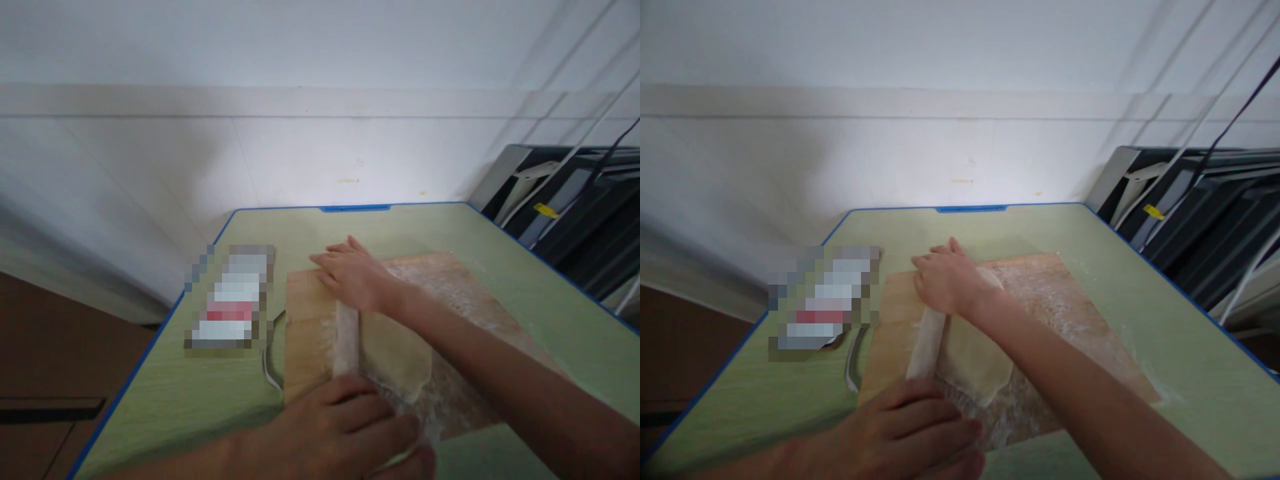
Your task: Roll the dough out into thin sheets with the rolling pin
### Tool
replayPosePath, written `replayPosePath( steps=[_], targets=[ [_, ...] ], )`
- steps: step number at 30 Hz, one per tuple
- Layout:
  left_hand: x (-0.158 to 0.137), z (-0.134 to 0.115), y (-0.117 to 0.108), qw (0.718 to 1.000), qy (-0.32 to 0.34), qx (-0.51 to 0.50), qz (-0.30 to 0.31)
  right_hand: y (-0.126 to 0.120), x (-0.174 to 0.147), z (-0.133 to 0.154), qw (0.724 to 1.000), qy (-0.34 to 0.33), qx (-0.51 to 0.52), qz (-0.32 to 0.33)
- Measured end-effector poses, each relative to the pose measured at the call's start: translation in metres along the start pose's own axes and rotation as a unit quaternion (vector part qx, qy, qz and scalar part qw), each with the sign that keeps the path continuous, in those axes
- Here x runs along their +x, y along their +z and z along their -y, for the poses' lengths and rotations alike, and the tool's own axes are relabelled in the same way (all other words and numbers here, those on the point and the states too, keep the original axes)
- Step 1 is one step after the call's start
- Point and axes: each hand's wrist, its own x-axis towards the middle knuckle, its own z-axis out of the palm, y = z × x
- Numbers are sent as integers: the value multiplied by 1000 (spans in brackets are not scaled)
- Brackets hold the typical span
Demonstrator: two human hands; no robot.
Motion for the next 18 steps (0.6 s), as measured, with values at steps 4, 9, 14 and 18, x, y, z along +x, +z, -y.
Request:
replayPosePath(
  steps=[4,9,14,18],
  targets=[
    [0,1,-1,1000,2,-9,-1,-13,-62,-27,998,23,12,-51],
    [1,0,5,999,19,-32,-10,-19,-113,-40,997,50,3,-60],
    [1,0,5,999,5,-23,-28,-13,-88,-34,996,63,34,-59],
    [1,0,2,999,-4,-8,-35,-3,-43,-23,997,46,41,-43]
  ],
)
